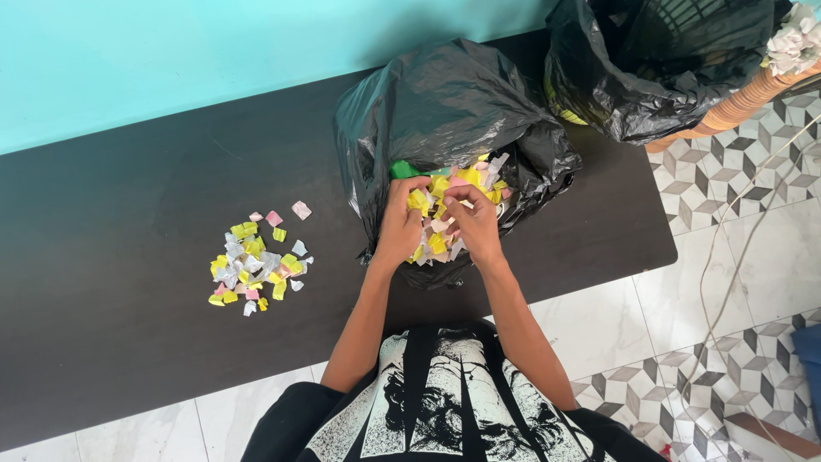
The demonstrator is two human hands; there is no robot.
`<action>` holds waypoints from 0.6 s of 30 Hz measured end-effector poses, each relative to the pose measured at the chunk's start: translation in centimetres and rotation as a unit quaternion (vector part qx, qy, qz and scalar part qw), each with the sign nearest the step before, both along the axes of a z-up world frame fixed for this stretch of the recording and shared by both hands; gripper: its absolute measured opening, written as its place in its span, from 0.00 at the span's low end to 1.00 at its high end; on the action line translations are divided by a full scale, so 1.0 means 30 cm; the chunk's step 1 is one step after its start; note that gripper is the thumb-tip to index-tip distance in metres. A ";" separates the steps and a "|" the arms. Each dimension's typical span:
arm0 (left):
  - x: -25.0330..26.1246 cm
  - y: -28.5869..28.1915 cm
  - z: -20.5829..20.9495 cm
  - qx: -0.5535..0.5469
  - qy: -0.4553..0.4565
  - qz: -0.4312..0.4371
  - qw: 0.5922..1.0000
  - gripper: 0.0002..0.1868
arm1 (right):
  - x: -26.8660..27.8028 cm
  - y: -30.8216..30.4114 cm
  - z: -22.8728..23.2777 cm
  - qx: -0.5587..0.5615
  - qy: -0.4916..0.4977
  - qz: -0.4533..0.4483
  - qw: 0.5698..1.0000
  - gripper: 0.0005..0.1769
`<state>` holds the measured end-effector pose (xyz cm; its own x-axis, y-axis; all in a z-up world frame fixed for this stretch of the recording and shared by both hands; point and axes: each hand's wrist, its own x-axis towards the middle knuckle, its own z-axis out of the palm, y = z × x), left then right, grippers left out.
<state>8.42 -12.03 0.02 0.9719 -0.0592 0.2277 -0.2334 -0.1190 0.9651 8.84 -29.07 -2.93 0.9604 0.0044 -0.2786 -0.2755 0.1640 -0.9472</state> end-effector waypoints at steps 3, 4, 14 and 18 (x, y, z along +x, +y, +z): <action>0.002 -0.004 0.016 0.018 0.032 0.026 0.999 0.25 | -0.009 0.007 -0.011 0.000 0.027 0.016 1.000 0.11; 0.003 -0.007 0.023 -0.022 0.072 0.024 0.997 0.24 | -0.012 0.011 -0.011 0.009 0.008 0.018 1.000 0.11; 0.005 -0.023 0.045 0.020 0.106 0.035 0.993 0.18 | -0.028 0.070 0.030 0.047 -0.011 0.015 0.999 0.18; 0.005 -0.020 0.039 0.021 0.095 0.045 0.994 0.20 | -0.021 0.068 0.014 0.062 -0.011 -0.017 0.998 0.15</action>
<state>8.58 -12.62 1.18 0.9990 0.0245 0.0383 -0.0336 -0.1719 0.9845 8.21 -27.04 -2.51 0.9664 0.0056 -0.2571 -0.2476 0.2898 -0.9245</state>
